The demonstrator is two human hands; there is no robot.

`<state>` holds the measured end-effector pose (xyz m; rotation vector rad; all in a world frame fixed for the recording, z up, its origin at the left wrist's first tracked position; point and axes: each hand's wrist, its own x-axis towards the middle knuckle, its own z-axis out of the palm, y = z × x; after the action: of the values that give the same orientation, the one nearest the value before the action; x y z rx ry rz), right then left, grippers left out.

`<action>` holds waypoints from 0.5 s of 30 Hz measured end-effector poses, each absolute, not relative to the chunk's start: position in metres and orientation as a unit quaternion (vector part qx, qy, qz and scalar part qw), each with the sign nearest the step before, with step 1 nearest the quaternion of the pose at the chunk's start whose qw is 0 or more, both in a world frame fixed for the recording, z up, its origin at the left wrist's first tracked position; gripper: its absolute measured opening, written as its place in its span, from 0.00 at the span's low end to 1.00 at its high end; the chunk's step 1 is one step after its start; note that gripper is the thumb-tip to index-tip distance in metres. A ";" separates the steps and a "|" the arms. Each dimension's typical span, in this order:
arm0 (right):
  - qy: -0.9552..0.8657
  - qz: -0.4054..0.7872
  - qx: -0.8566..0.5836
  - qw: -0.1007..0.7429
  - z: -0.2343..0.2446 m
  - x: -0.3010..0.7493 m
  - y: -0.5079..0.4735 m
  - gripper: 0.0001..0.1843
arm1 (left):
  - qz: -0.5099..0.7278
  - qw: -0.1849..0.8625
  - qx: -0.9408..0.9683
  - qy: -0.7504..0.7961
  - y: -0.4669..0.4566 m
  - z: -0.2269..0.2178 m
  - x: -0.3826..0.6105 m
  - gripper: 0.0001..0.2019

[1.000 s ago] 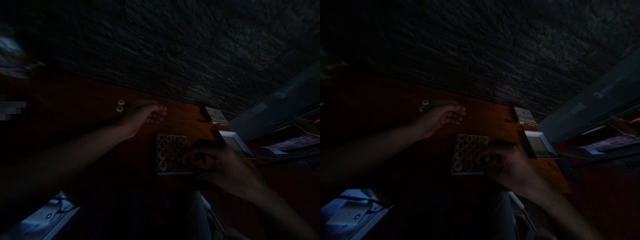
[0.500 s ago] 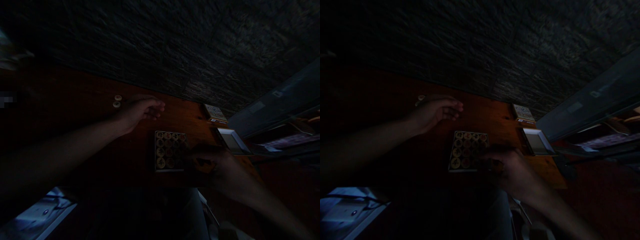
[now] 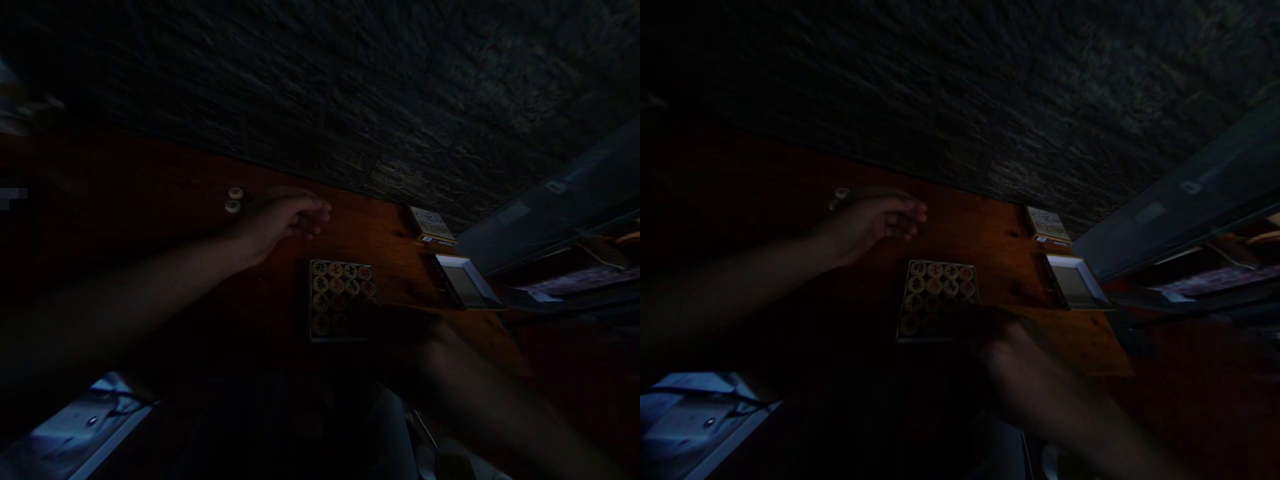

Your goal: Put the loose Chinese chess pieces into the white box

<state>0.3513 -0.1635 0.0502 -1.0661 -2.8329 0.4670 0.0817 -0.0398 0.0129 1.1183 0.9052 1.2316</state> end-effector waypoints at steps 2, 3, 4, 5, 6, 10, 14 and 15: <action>-0.924 0.152 -0.349 0.026 0.053 0.351 -0.163 0.27 | 0.527 0.588 0.478 0.386 -0.040 0.013 0.082 0.08; -0.924 0.152 -0.349 0.018 0.055 0.352 -0.163 0.26 | 0.526 0.589 0.479 0.384 -0.040 0.013 0.082 0.08; -0.924 0.152 -0.350 0.010 0.056 0.353 -0.163 0.25 | 0.525 0.590 0.480 0.381 -0.040 0.013 0.081 0.08; -0.924 0.151 -0.352 0.004 0.057 0.354 -0.163 0.23 | 0.524 0.591 0.481 0.380 -0.040 0.013 0.081 0.09; -0.923 0.150 -0.355 0.000 0.057 0.354 -0.162 0.22 | 0.524 0.591 0.482 0.380 -0.040 0.013 0.081 0.09; -0.906 0.156 -0.393 -0.003 0.058 0.353 -0.157 0.21 | 0.525 0.590 0.483 0.379 -0.040 0.013 0.081 0.09; -0.852 0.125 -0.503 -0.064 0.068 0.334 -0.145 0.11 | 0.519 0.586 0.486 0.390 -0.040 0.013 0.082 0.09; -0.836 0.110 -0.528 -0.098 0.072 0.328 -0.142 0.10 | 0.516 0.586 0.486 0.393 -0.040 0.014 0.082 0.09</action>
<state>0.3279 -0.1420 0.0720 -1.7720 -2.8035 0.3685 0.0821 -0.0403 0.0137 1.1322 0.9167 1.2040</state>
